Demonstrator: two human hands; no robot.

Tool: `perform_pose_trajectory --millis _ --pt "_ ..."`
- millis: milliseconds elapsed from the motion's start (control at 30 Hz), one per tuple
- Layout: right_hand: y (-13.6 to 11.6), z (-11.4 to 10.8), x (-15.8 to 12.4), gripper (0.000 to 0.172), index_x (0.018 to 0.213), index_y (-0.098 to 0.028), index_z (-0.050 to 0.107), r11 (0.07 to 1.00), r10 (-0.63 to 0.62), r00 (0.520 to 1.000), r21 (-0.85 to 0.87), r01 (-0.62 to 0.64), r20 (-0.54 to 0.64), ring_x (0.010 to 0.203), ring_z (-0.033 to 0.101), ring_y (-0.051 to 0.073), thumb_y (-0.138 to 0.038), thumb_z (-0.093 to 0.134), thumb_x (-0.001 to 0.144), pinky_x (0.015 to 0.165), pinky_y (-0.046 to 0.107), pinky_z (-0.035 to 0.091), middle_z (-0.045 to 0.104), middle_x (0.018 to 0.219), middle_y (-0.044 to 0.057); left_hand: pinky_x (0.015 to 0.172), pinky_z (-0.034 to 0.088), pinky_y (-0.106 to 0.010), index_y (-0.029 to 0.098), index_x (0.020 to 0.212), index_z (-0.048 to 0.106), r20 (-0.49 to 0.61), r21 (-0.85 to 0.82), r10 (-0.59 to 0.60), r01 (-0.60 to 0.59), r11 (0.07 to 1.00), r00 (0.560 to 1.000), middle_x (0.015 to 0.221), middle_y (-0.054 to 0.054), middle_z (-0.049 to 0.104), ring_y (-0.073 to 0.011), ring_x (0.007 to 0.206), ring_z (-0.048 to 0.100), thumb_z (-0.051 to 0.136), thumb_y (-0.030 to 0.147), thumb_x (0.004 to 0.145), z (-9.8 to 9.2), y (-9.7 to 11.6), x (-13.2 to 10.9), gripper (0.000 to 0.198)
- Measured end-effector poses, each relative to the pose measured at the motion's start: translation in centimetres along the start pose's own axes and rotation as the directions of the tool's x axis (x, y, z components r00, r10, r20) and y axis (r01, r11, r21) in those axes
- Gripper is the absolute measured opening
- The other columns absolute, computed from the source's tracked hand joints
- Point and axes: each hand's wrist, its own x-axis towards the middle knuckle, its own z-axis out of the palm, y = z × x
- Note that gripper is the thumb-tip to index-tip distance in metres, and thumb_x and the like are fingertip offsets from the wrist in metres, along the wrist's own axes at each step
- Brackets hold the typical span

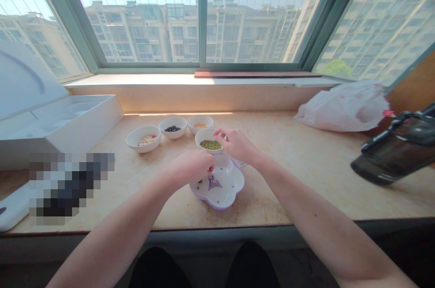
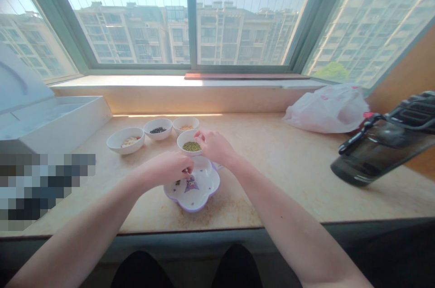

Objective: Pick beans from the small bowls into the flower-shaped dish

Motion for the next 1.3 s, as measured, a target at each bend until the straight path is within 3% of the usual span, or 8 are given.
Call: perform_pose_trajectory --millis 333,600,767,900,967,1067,1167,1300 --pt "-0.1 -0.1 -0.1 0.02 0.101 -0.02 0.07 1.0 0.005 1.0 0.01 -0.005 0.015 0.069 0.06 0.015 -0.025 0.051 0.098 0.066 0.027 0.038 0.073 0.083 0.002 0.07 0.047 -0.032 0.015 0.066 0.067 -0.041 0.04 -0.001 0.002 0.999 0.999 0.076 -0.01 0.071 -0.023 0.074 0.067 0.058 0.015 0.086 0.8 0.1 0.2 0.022" --pt "-0.2 0.0 -0.1 0.02 0.1 -0.019 0.07 1.0 0.001 1.0 0.007 -0.001 -0.008 0.07 0.06 0.015 -0.024 0.051 0.098 0.066 0.027 0.038 0.074 0.085 0.004 0.061 0.042 -0.027 0.016 0.079 0.068 0.001 0.046 0.05 -0.05 0.998 0.999 0.086 -0.007 0.073 -0.0178 0.073 0.064 0.051 0.02 0.095 -0.5 0.1 -0.2 0.023" --pt "-0.1 -0.4 0.0 0.017 0.096 -0.019 0.071 0.998 0.041 0.997 -0.043 -0.044 -0.063 0.07 0.062 0.016 -0.023 0.055 0.094 0.067 0.027 0.039 0.074 0.083 0.004 0.06 0.036 -0.027 0.019 0.084 0.066 -0.196 -0.128 0.031 -0.057 0.99 0.98 0.077 -0.001 0.068 -0.0135 0.066 0.057 0.048 0.023 0.097 -2.0 -1.2 0.1 0.023" --pt "-0.5 -1.1 -0.2 0.017 0.087 -0.018 0.073 0.996 0.069 0.993 -0.052 -0.074 -0.096 0.068 0.062 0.016 -0.028 0.059 0.092 0.064 0.028 0.038 0.072 0.076 0.004 0.062 0.038 -0.026 0.018 0.085 0.066 -0.374 -0.272 -0.07 -0.038 0.961 0.925 0.077 -0.001 0.068 -0.014 0.068 0.058 0.048 0.029 0.097 -1.8 -2.9 1.1 0.024" --pt "-1.1 -1.5 -0.5 0.019 0.083 -0.018 0.074 0.999 0.017 0.999 -0.029 -0.018 -0.032 0.065 0.061 0.015 -0.03 0.061 0.091 0.062 0.027 0.038 0.071 0.072 0.003 0.064 0.039 -0.027 0.018 0.087 0.067 -0.451 -0.316 -0.138 -0.013 0.949 0.882 0.076 -0.001 0.068 -0.0147 0.068 0.059 0.049 0.032 0.097 -1.5 -3.6 1.6 0.025" --pt "-1.9 -1.5 -1.2 0.019 0.084 -0.018 0.076 0.992 -0.116 0.975 0.069 0.104 0.188 0.062 0.059 0.013 -0.028 0.062 0.09 0.059 0.026 0.038 0.071 0.071 0.002 0.066 0.041 -0.028 0.018 0.088 0.067 -0.508 -0.356 -0.224 0.034 0.934 0.832 0.075 -0.002 0.069 -0.0156 0.068 0.06 0.049 0.032 0.097 -1.0 -4.2 2.4 0.025" --pt "-2.1 -0.7 -1.6 0.016 0.089 -0.019 0.079 0.979 -0.201 0.915 0.098 0.177 0.349 0.065 0.061 0.013 -0.018 0.062 0.086 0.061 0.025 0.04 0.074 0.076 0.002 0.07 0.043 -0.029 0.018 0.085 0.067 -0.507 -0.354 -0.255 0.07 0.932 0.823 0.079 -0.003 0.071 -0.017 0.072 0.062 0.049 0.029 0.096 -0.3 -4.4 3.2 0.024" --pt "-1.9 0.5 -1.8 0.018 0.083 -0.02 0.078 0.974 -0.202 0.88 -0.011 0.228 0.43 0.072 0.064 0.016 -0.011 0.063 0.083 0.064 0.028 0.043 0.076 0.083 0.005 0.08 0.047 -0.031 0.017 0.086 0.069 -0.514 -0.292 -0.224 0.076 0.953 0.828 0.092 -0.006 0.073 -0.0195 0.082 0.066 0.05 0.023 0.095 0.4 -4.6 3.9 0.023"
